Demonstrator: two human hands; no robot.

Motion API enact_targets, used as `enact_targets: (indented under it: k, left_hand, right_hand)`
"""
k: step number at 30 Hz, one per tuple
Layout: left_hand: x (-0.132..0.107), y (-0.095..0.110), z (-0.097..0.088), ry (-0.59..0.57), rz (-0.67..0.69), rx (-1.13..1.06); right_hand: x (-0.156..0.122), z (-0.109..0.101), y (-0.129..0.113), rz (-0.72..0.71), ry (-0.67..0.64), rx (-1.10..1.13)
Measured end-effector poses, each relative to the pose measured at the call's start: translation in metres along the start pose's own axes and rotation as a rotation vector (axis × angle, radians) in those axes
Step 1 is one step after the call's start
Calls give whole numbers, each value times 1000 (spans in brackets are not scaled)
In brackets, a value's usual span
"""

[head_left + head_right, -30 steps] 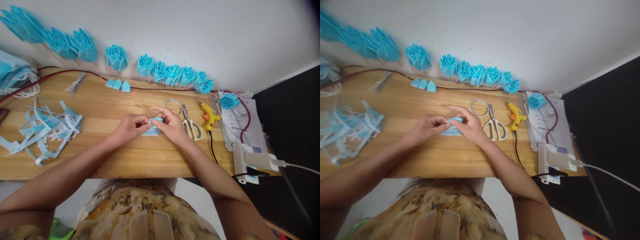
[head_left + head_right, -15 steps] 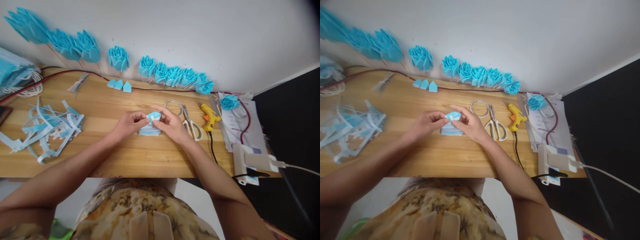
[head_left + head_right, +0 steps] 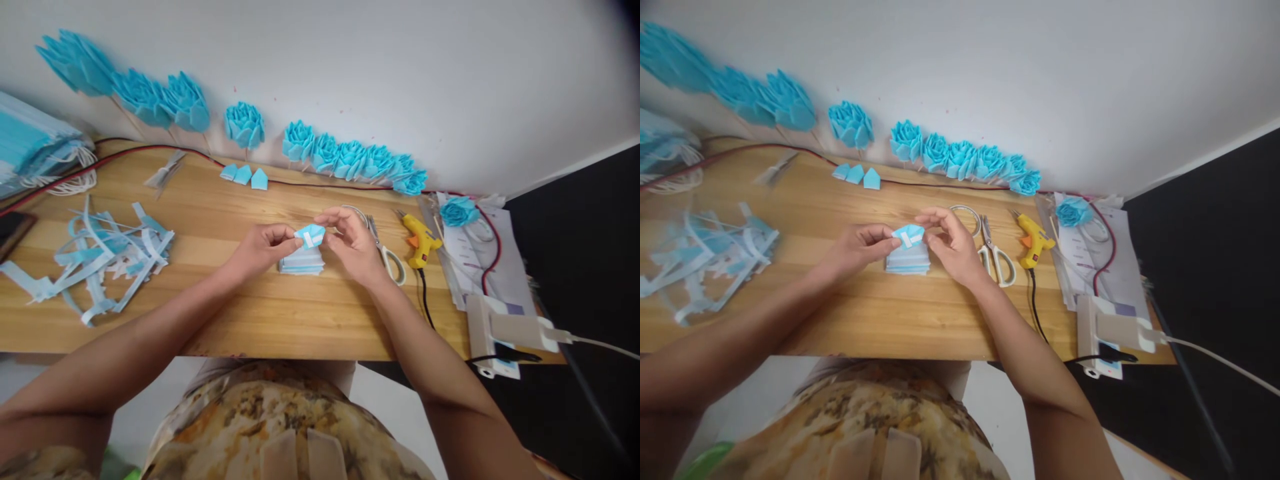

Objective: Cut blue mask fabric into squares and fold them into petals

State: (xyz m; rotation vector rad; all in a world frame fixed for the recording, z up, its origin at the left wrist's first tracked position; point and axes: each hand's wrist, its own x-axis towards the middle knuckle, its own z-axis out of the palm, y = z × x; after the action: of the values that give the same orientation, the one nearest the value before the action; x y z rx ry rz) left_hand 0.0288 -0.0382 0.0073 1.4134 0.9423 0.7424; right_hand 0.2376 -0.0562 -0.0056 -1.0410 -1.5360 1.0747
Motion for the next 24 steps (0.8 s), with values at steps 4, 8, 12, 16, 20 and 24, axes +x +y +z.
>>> enact_targets:
  k: [4,8,12,16,20,24]
  left_hand:
    - [0,-3,1,-6,23,51]
    - [-3,-4,4,-37,81,104]
    - [-6,-4,7,-76,132,120]
    - [-6,-3,6,-80,121,135]
    - [-3,-4,4,-14,96,120]
    - [-1,-6,2,5,91,104]
  right_hand:
    - [-2,4,-4,86,-25,101]
    - [-6,14,-7,107,-90,33]
    - [-8,18,-8,105,-61,-48]
    - [-6,14,-10,147,-31,-10]
    - [-4,13,-7,174,-62,89]
    - [-4,16,-3,175,-37,81]
